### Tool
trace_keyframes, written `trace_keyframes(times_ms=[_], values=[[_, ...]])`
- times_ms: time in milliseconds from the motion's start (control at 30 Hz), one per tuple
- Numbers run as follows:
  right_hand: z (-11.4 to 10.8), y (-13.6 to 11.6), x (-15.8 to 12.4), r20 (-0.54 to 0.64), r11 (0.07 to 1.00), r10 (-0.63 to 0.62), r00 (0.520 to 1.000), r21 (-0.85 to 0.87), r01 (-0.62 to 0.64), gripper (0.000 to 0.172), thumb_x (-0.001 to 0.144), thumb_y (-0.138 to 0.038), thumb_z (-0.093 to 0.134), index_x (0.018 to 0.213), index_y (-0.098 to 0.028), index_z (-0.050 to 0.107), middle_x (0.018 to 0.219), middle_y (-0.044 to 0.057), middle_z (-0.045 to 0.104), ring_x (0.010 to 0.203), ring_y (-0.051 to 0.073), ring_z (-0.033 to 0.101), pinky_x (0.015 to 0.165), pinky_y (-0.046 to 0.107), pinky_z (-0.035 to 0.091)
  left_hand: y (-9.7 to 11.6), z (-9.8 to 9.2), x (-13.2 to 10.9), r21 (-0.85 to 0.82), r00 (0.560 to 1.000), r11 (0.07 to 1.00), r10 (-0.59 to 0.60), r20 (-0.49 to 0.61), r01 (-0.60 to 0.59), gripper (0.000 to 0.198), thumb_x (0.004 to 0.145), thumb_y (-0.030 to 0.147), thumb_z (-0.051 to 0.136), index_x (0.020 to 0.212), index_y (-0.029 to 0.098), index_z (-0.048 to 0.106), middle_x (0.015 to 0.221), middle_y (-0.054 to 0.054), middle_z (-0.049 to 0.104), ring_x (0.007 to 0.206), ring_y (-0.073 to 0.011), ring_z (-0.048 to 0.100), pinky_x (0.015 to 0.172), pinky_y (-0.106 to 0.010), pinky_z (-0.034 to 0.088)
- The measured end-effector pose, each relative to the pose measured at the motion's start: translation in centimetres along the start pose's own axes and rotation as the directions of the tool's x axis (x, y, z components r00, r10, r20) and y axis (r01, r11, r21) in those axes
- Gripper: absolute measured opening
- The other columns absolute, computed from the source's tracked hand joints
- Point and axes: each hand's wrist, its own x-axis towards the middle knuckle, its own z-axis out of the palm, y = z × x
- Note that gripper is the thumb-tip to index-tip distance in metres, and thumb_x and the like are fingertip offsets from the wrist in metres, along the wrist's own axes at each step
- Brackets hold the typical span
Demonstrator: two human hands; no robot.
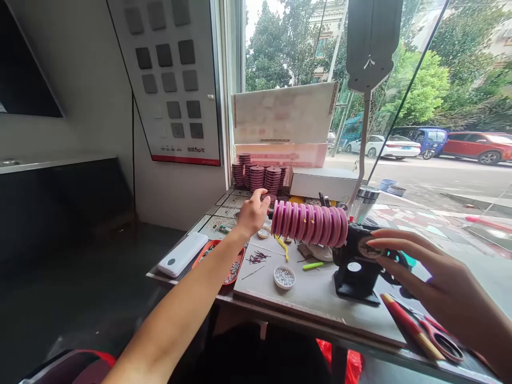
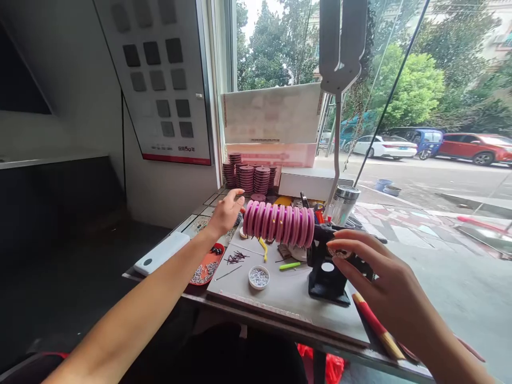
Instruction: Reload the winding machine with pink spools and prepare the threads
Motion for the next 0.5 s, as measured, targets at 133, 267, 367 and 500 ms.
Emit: trace_keyframes(times_ms=[133, 267, 367, 500], values=[[0.0, -0.1, 0.1, -0.007, 1.000, -0.002, 1.000, 0.025, 0.002, 0.016, 0.083, -0.039, 0.050, 0.097, -0.033, 0.057, 0.109, 0.001, 0.056, 0.095, 0.021, 0.057, 0.083, 0.038, 0.045, 0.1, 0.7, -0.9, 0.012, 1.000, 1.000, 0.010, -0.009, -0.010, 0.031, 0.077, 0.021, 0.054, 0.108, 0.018, 0.054, 0.057, 0.002, 0.061, 0.064, -0.0194, 0.061, 0.068, -0.029, 0.043], [0.1, -0.2, 0.2, -0.011, 0.999, 0.005, 1.000, 0.032, -0.005, 0.015, 0.084, -0.039, 0.049, 0.095, -0.032, 0.057, 0.105, 0.001, 0.057, 0.095, 0.020, 0.057, 0.080, 0.036, 0.047, 0.4, 0.5, -2.0, -0.021, 0.997, 1.000, -0.003, -0.074, 0.001, 0.033, 0.076, 0.016, 0.052, 0.109, 0.019, 0.052, 0.072, -0.001, 0.067, 0.081, -0.0187, 0.061, 0.082, -0.030, 0.041], [0.2, -0.2, 0.3, -0.036, 1.000, 0.009, 0.999, 0.007, -0.009, 0.016, 0.084, -0.040, 0.048, 0.094, -0.031, 0.058, 0.104, 0.001, 0.058, 0.091, 0.020, 0.058, 0.075, 0.033, 0.048, -0.2, 0.3, -1.9, -0.056, 0.996, 0.997, -0.055, -0.069, 0.052, 0.029, 0.079, 0.020, 0.047, 0.108, 0.020, 0.052, 0.078, -0.002, 0.068, 0.079, -0.0172, 0.062, 0.079, -0.029, 0.042], [0.8, -0.4, 1.4, -0.025, 0.996, -0.014, 1.000, -0.088, 0.011, 0.020, 0.085, -0.038, 0.046, 0.098, -0.026, 0.057, 0.107, 0.005, 0.057, 0.096, 0.022, 0.057, 0.080, 0.035, 0.048, -1.8, 1.0, -0.7, -0.054, 0.983, 0.984, -0.167, 0.074, 0.171, 0.036, 0.083, 0.042, 0.040, 0.066, 0.018, 0.060, 0.052, -0.003, 0.060, 0.059, -0.0199, 0.059, 0.060, -0.030, 0.043]])
